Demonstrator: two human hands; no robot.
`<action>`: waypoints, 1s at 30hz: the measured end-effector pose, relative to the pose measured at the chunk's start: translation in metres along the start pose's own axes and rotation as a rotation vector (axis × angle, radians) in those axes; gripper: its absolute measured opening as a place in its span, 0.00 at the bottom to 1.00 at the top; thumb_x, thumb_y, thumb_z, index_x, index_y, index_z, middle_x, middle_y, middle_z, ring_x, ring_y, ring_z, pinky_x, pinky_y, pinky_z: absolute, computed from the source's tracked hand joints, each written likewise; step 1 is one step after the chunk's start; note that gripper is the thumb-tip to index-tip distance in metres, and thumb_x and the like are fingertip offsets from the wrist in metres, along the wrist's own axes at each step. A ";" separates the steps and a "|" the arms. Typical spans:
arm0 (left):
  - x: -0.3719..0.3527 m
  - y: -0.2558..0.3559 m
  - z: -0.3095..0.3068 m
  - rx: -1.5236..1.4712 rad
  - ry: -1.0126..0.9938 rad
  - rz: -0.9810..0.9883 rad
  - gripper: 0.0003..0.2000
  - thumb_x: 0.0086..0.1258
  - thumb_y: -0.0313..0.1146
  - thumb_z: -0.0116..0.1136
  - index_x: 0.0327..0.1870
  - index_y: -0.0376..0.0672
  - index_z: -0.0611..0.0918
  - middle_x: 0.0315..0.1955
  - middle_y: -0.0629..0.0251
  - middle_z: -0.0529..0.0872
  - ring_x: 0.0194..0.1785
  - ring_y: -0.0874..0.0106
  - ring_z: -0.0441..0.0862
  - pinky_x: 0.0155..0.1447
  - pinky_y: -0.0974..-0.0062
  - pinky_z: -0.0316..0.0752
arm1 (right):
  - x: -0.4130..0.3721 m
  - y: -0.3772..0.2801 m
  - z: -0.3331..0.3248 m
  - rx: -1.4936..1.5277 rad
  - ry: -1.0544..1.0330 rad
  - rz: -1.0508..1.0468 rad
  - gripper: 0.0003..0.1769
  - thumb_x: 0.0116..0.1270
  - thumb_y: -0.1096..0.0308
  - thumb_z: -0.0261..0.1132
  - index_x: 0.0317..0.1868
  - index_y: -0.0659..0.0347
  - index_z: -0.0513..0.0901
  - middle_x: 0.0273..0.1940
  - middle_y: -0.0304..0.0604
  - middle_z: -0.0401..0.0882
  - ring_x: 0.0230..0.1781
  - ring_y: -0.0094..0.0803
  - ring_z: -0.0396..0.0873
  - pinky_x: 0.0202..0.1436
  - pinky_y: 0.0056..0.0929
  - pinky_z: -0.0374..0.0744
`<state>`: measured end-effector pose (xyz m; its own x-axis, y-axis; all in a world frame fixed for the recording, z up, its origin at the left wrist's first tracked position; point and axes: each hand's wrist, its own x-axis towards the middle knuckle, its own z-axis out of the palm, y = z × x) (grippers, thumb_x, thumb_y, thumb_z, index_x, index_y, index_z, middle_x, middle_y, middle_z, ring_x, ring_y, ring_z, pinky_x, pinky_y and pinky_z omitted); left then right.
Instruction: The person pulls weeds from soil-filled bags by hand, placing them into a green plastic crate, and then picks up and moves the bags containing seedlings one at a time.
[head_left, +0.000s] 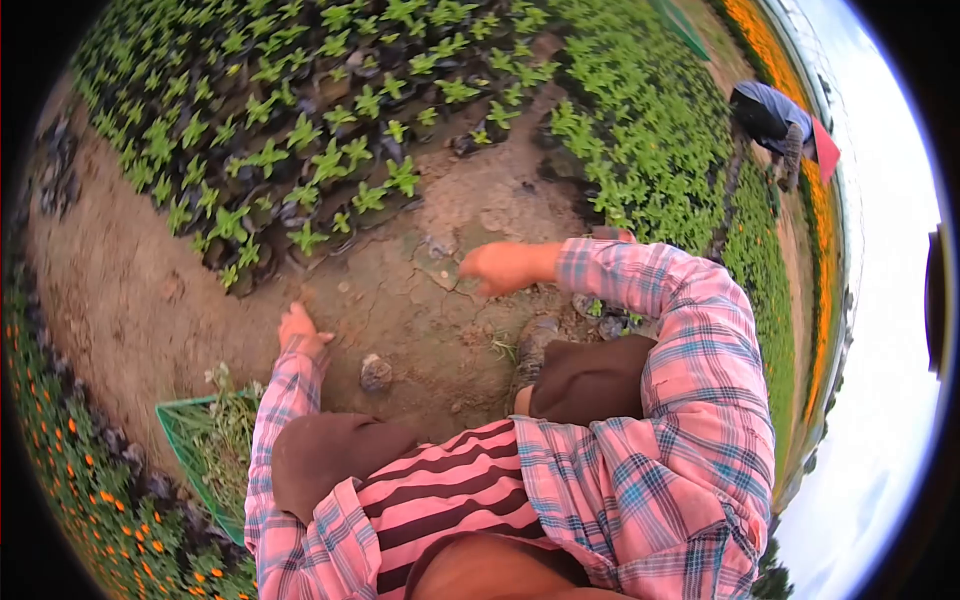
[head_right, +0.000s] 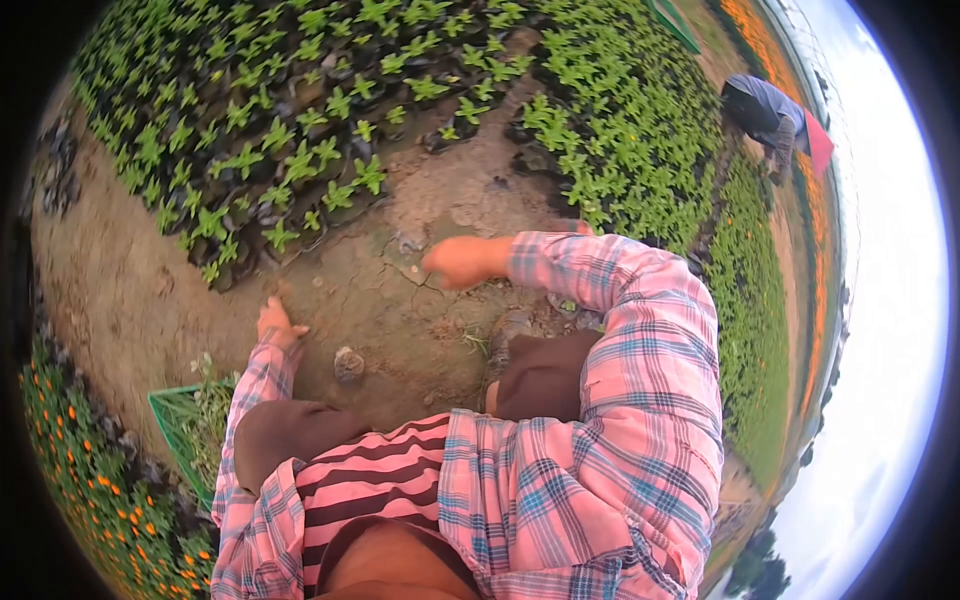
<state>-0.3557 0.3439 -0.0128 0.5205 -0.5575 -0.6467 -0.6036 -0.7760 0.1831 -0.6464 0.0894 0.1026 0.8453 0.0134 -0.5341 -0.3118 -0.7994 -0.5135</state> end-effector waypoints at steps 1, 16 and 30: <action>0.000 0.001 -0.001 0.006 0.007 0.017 0.40 0.41 0.39 0.81 0.55 0.38 0.67 0.54 0.45 0.75 0.58 0.49 0.74 0.60 0.59 0.72 | -0.017 0.020 -0.001 0.019 0.096 0.141 0.18 0.56 0.68 0.65 0.49 0.61 0.80 0.45 0.53 0.80 0.49 0.50 0.77 0.53 0.42 0.76; 0.008 -0.002 0.003 0.099 -0.028 -0.003 0.39 0.40 0.38 0.81 0.54 0.38 0.69 0.52 0.46 0.75 0.56 0.50 0.75 0.59 0.60 0.73 | -0.057 0.205 0.011 -0.129 0.892 0.789 0.11 0.60 0.64 0.65 0.37 0.62 0.76 0.39 0.54 0.76 0.44 0.55 0.75 0.46 0.47 0.74; -0.007 0.007 -0.012 0.067 -0.048 -0.035 0.39 0.43 0.42 0.80 0.55 0.39 0.69 0.52 0.44 0.76 0.58 0.48 0.75 0.59 0.59 0.74 | 0.028 -0.045 -0.139 1.333 0.351 -0.391 0.23 0.69 0.68 0.58 0.64 0.63 0.69 0.52 0.47 0.78 0.46 0.31 0.82 0.46 0.27 0.80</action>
<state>-0.3565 0.3391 0.0021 0.5139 -0.5141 -0.6868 -0.6252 -0.7726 0.1106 -0.5482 0.0422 0.2040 0.9706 -0.2062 -0.1242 -0.0391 0.3740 -0.9266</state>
